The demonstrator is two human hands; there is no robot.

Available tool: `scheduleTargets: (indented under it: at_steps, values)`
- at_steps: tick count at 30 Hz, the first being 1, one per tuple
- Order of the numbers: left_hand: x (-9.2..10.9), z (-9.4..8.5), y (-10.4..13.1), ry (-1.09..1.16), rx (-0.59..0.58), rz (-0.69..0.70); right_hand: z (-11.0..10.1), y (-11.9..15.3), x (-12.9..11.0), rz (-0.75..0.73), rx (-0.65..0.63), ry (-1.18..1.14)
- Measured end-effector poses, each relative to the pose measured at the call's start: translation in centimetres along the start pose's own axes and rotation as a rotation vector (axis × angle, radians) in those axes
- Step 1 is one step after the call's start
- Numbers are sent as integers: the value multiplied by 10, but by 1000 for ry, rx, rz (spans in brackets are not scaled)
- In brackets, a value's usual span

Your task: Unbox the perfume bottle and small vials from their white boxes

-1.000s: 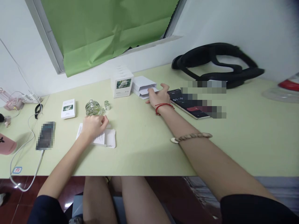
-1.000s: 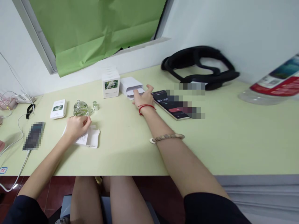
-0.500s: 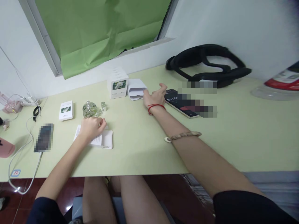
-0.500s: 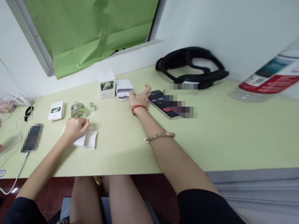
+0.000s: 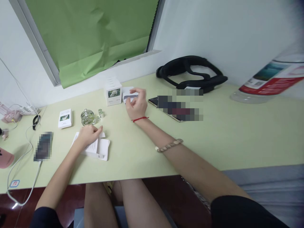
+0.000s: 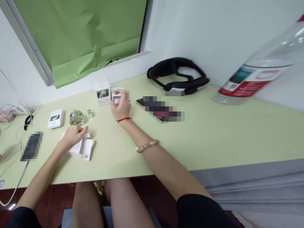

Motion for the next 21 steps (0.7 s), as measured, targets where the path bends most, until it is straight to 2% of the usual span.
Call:
scheduleTargets:
  at_steps: [3,6,10,13,16,19,21]
  values:
    - [-1,-5,1,46,102,12,-4,11,-35,-174,-55,-78]
    - [2,-17,6,143,285,68,-6,25,-64,-321,-179,-162]
    - [6,-31,17,362,523,204,-5,38,-85,-370,-367,-238]
    - [2,-34,21,616,681,248,-4,41,-88,-357,-405,-264]
    - [-4,-28,17,864,707,190,-2,40,-85,-305,-401,-282]
    - [-6,-18,10,1064,634,118,0,40,-82,-244,-413,-301]
    - [-6,-11,6,1121,574,70,0,40,-82,-222,-433,-309]
Point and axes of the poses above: each hand's wrist, its own y-axis away from the middle knuckle, its own z-axis out of the palm, x = y × z, the point moved 3 cm from there along -y, towards the middle knuckle, and after that the axes turned 12 degrees about y, right-handed, at the moved point
